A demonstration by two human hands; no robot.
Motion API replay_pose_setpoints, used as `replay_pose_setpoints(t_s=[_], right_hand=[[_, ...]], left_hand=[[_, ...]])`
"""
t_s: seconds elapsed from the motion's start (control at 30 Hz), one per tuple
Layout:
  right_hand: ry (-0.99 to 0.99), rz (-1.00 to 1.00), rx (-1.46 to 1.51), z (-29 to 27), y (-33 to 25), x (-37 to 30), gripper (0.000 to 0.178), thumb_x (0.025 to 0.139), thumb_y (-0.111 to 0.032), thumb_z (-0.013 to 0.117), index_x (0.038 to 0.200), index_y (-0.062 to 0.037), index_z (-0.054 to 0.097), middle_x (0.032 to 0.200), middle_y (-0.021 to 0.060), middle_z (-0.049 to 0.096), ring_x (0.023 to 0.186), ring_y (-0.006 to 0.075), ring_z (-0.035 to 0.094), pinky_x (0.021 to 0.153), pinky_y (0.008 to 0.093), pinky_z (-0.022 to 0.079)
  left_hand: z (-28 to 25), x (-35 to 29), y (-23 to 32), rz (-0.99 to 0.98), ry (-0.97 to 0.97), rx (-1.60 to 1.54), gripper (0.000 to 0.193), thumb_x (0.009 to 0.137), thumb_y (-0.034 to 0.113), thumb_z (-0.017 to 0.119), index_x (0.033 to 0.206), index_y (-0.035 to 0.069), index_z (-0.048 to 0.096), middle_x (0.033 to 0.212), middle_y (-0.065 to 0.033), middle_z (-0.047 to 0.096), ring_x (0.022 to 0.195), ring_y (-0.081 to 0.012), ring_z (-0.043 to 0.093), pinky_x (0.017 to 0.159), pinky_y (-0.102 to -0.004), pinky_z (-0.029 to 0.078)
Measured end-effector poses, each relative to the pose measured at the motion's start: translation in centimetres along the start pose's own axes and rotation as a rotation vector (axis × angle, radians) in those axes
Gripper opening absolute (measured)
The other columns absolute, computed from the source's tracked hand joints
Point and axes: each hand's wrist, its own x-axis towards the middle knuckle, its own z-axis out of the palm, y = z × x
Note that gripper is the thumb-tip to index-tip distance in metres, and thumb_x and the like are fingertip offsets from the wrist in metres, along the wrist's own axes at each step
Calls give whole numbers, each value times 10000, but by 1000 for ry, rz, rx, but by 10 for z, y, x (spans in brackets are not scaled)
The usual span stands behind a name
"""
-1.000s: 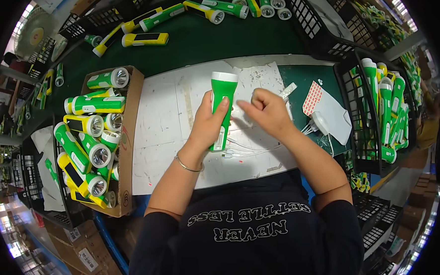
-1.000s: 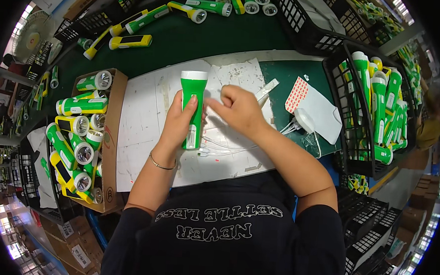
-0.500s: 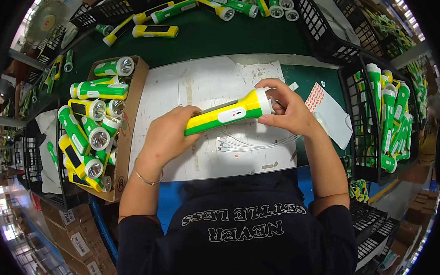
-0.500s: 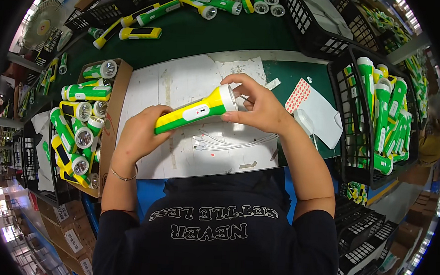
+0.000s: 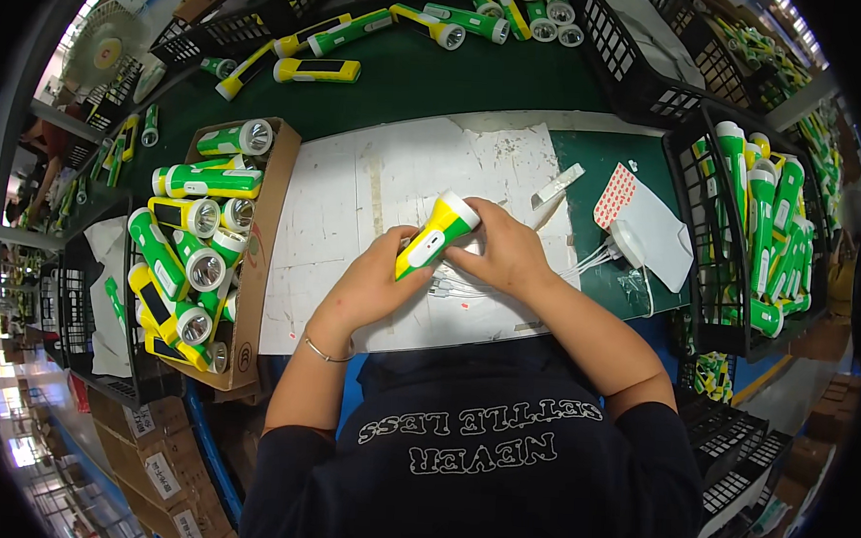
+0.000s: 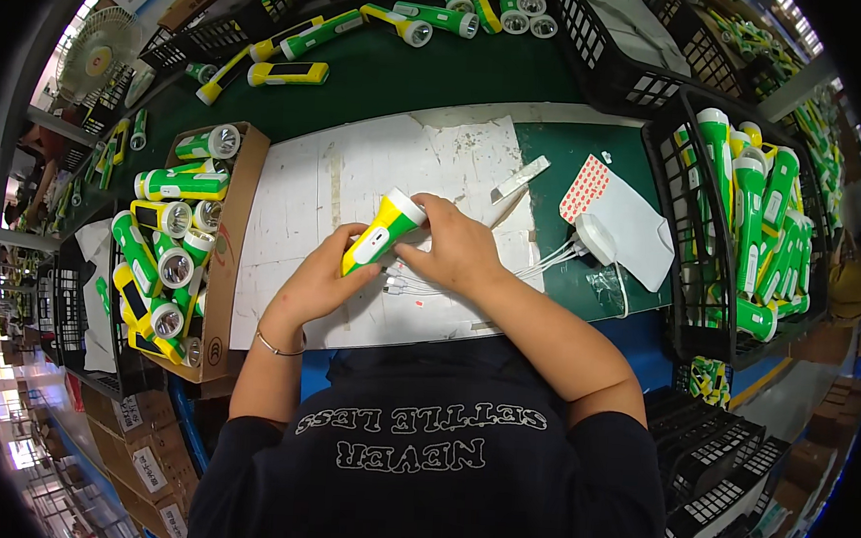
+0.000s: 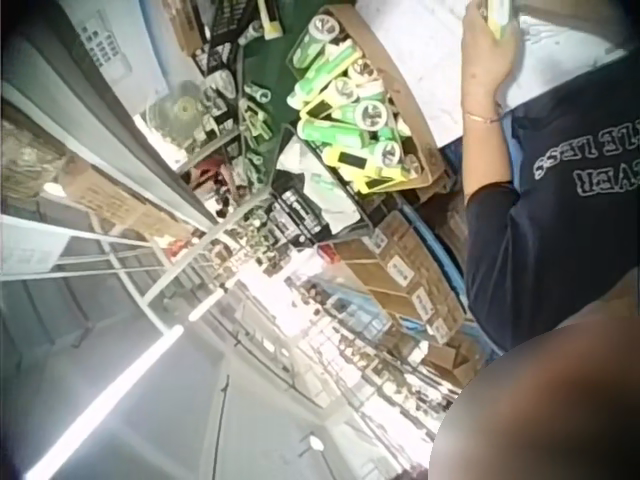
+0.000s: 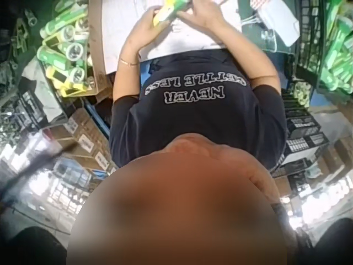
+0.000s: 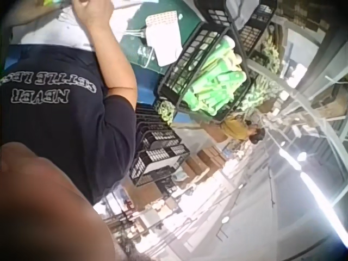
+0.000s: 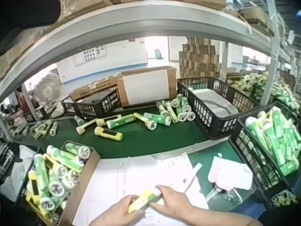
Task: Testing the switches and functionality of solar flashlights and organizing them into crates.
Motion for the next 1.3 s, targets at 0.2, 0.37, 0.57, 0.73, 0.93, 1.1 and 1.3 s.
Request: replay_pose_setpoints(t_s=[0.2, 0.37, 0.57, 0.73, 0.93, 1.1, 1.3], right_hand=[[-137, 60, -106, 13, -2, -9, 356, 732, -342, 681, 944, -65, 606, 922, 95, 590, 779, 265, 611, 696, 353, 496], [-121, -77, -76, 9, -9, -8, 207, 801, -263, 605, 845, -62, 616, 826, 66, 624, 717, 281, 617, 608, 386, 488], [-160, 167, 641, -18, 1, 0, 163, 860, -108, 613, 941, 34, 604, 807, 50, 641, 748, 81, 607, 679, 217, 482], [-195, 188, 769, -21, 4, -3, 176, 857, -104, 619, 941, 47, 592, 816, 63, 642, 764, 98, 612, 706, 217, 487], [-130, 285, 783, -13, 7, -6, 143, 855, -99, 622, 910, 30, 598, 822, 62, 638, 770, 96, 606, 716, 217, 476], [18, 334, 931, -6, 7, -8, 151, 847, -87, 614, 902, 50, 583, 806, 79, 646, 744, 98, 614, 674, 207, 473], [-63, 306, 933, -16, 7, -16, 151, 841, -103, 623, 880, 37, 583, 793, 84, 643, 696, 98, 605, 628, 222, 481]], left_hand=[[1, -3, -20, -119, 155, -204, 606, 756, 262, 717, 1208, -22, 429, 1086, -209, 548, 984, -257, 569, 836, -327, 464], [8, 6, -21, -60, 203, -43, 670, 694, 287, 767, 1194, -16, 439, 1111, -198, 511, 1012, -289, 538, 865, -346, 448], [20, 10, -2, 45, 273, 36, 645, 689, 263, 762, 1182, -4, 442, 1117, -191, 485, 1012, -311, 523, 875, -356, 442], [26, 15, 9, 7, 271, 69, 625, 688, 239, 769, 1165, -6, 448, 1099, -174, 494, 1008, -290, 520, 869, -347, 439], [40, 15, 19, 89, 507, 301, 571, 673, 199, 776, 1128, 36, 471, 1024, -134, 492, 903, -299, 556, 734, -364, 483], [49, 17, 20, 136, 604, 391, 550, 667, 174, 766, 1131, 87, 484, 996, -111, 485, 857, -294, 573, 649, -374, 501], [41, 31, 9, 140, 591, 325, 565, 667, 152, 769, 1124, 27, 460, 1027, -148, 501, 902, -307, 543, 797, -359, 459]])
